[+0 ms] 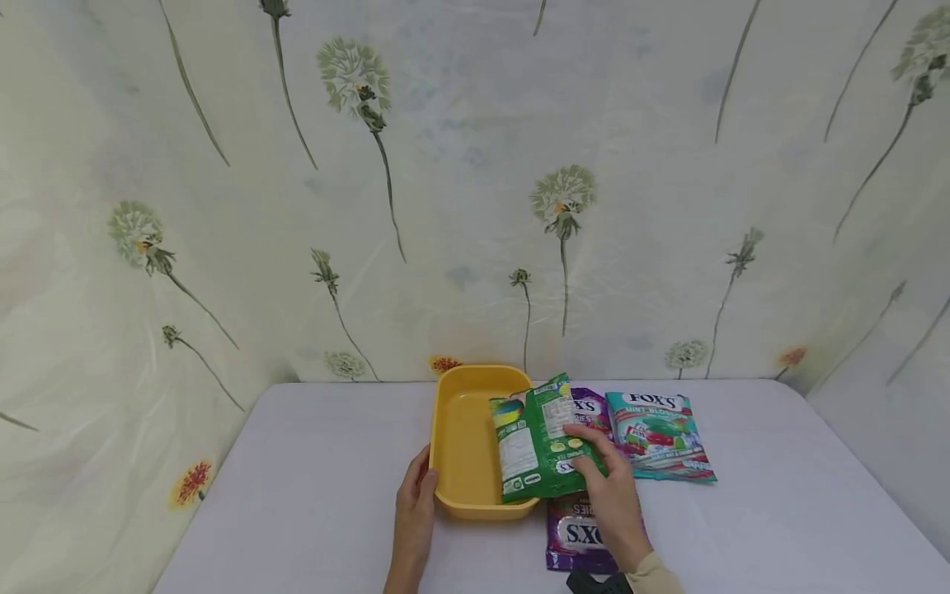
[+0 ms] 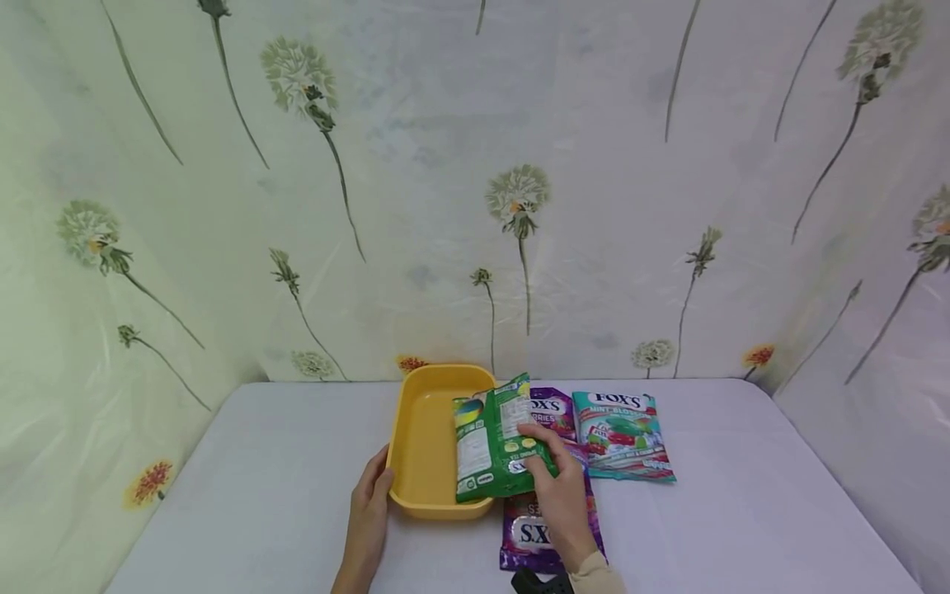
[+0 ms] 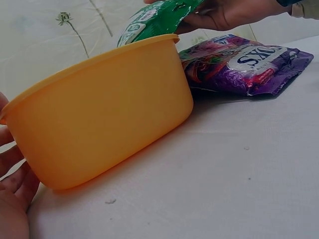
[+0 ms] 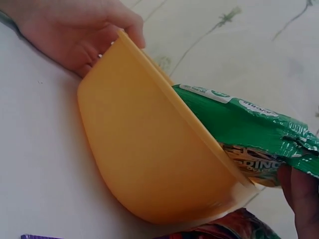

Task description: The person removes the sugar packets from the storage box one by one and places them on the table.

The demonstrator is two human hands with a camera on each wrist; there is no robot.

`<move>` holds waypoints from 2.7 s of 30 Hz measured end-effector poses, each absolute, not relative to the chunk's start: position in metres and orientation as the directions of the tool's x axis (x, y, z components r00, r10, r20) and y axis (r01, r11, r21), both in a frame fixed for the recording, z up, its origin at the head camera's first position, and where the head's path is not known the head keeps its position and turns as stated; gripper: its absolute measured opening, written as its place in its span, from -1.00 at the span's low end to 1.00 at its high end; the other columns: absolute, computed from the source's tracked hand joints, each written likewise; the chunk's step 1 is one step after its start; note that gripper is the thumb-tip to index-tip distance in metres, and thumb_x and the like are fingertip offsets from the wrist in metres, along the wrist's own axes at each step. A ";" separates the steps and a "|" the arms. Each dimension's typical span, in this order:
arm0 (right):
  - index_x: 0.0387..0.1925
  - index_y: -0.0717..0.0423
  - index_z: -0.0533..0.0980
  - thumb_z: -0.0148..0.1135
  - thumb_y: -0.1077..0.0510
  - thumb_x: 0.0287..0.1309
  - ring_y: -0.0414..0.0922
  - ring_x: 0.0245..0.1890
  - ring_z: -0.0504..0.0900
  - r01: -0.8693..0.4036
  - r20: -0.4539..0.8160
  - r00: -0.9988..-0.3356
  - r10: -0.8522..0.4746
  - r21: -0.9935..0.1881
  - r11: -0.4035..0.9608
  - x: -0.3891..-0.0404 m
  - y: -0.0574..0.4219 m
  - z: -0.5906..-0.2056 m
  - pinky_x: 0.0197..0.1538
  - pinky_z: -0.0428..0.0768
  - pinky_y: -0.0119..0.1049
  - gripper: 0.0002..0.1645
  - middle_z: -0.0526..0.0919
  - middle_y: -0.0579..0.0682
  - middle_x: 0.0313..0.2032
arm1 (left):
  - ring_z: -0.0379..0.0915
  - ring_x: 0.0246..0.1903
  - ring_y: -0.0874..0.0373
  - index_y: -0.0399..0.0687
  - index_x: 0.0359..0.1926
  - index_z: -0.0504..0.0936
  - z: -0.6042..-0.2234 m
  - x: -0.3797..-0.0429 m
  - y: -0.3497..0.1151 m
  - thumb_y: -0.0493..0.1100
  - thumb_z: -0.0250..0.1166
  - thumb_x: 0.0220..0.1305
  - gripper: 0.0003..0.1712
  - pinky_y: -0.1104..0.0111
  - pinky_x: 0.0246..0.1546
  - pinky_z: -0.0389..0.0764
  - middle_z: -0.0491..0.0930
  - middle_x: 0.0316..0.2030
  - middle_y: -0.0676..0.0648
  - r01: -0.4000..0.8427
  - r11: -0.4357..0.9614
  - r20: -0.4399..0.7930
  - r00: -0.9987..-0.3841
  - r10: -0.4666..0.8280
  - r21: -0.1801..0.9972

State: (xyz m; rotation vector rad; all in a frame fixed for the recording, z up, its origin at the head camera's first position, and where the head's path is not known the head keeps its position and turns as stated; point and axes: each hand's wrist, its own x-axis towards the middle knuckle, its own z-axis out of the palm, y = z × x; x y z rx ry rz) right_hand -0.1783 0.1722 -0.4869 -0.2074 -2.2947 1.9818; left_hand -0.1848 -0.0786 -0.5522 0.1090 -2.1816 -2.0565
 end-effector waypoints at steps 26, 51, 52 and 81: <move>0.24 -0.12 0.37 -0.12 0.25 0.33 -0.24 0.07 0.46 0.023 -0.006 -0.974 0.225 -0.997 0.071 -0.172 0.196 -0.488 -0.07 0.64 -0.49 -0.51 0.24 -0.15 0.33 | 0.19 0.36 0.06 0.01 0.34 0.29 -0.554 -0.184 -0.078 -0.06 -0.03 0.44 -0.51 0.20 0.36 0.24 0.31 0.34 -0.07 0.067 0.037 0.072 -0.987 -0.141 0.997; 0.25 0.13 0.33 -0.16 0.32 0.31 -0.27 0.03 0.49 -0.004 -0.013 -0.966 0.257 -0.998 -0.068 -0.160 0.225 -0.492 -0.07 0.66 -0.44 -0.51 0.24 -0.05 0.27 | 0.20 0.36 0.05 0.03 0.34 0.31 -0.555 -0.186 -0.078 -0.02 -0.03 0.44 -0.51 0.17 0.35 0.25 0.32 0.34 -0.05 0.044 0.076 0.055 -0.986 -0.157 0.996; 0.25 0.14 0.33 -0.16 0.33 0.31 -0.27 0.04 0.48 -0.008 -0.010 -0.967 0.255 -0.998 -0.069 -0.159 0.226 -0.493 -0.07 0.66 -0.45 -0.52 0.24 -0.05 0.27 | 0.19 0.36 0.06 0.05 0.34 0.31 -0.556 -0.186 -0.078 -0.01 -0.02 0.44 -0.51 0.18 0.36 0.25 0.32 0.34 -0.03 0.037 0.075 0.049 -0.986 -0.157 0.997; 0.29 0.03 0.29 -0.20 0.28 0.34 -0.42 0.01 0.43 0.113 -0.126 -0.931 0.343 -0.992 -0.057 -0.137 0.264 -0.510 -0.08 0.60 -0.60 -0.49 0.15 0.00 0.33 | 0.20 0.36 0.04 0.04 0.33 0.31 -0.556 -0.188 -0.077 -0.02 -0.03 0.44 -0.51 0.13 0.35 0.25 0.32 0.34 -0.04 0.019 0.071 0.031 -0.986 -0.164 0.997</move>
